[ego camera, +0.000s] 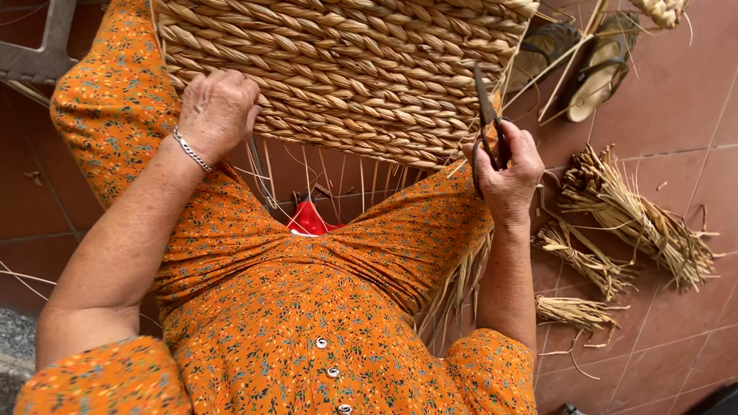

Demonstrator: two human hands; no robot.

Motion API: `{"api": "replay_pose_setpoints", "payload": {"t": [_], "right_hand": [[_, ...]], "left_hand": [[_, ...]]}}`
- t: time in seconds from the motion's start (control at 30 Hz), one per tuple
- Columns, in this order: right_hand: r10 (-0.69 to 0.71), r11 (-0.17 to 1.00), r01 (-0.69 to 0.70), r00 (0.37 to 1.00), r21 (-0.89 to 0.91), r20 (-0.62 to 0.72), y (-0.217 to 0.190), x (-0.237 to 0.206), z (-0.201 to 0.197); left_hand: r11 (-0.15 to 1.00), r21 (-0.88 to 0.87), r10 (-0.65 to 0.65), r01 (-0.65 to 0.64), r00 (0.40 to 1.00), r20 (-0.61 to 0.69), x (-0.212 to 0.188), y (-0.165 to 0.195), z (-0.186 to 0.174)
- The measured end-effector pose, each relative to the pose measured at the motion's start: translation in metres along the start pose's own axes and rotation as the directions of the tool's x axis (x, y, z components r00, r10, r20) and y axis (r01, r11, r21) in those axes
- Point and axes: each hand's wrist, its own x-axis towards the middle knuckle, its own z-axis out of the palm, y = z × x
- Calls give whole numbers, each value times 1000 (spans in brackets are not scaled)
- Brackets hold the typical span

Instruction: The person sits on the floor weaving a water hyacinth basket around a bamboo frame. They trim excess strands with scissors, fold and tuck woven strips over the frame edge, and weave thin sticks into the basket wall, working the basket on their lap.

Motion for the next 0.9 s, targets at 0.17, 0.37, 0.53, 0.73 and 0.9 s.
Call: {"api": "replay_pose_setpoints", "payload": {"t": [0.17,0.37,0.53,0.73,0.9], "right_hand": [[0,998,-4,999,-59,-53,5,-13,-11],[54,992,-68,989,-103,-135,7,-31,-3],[-110,994,109,990,-13,-85,-26,-29,40],[-373,927,375,926,11,-63,-83,4,81],[-501,860,506,862,74,-74,-102,42,85]], "left_hand": [[974,-198,97,-105,994,-50,3,45,16],[640,-768,126,-21,989,78,17,129,27],[15,-958,144,286,948,285,38,171,27],[-328,-916,-141,231,947,289,49,144,11],[-383,-918,-398,-101,915,65,42,63,-27]]}}
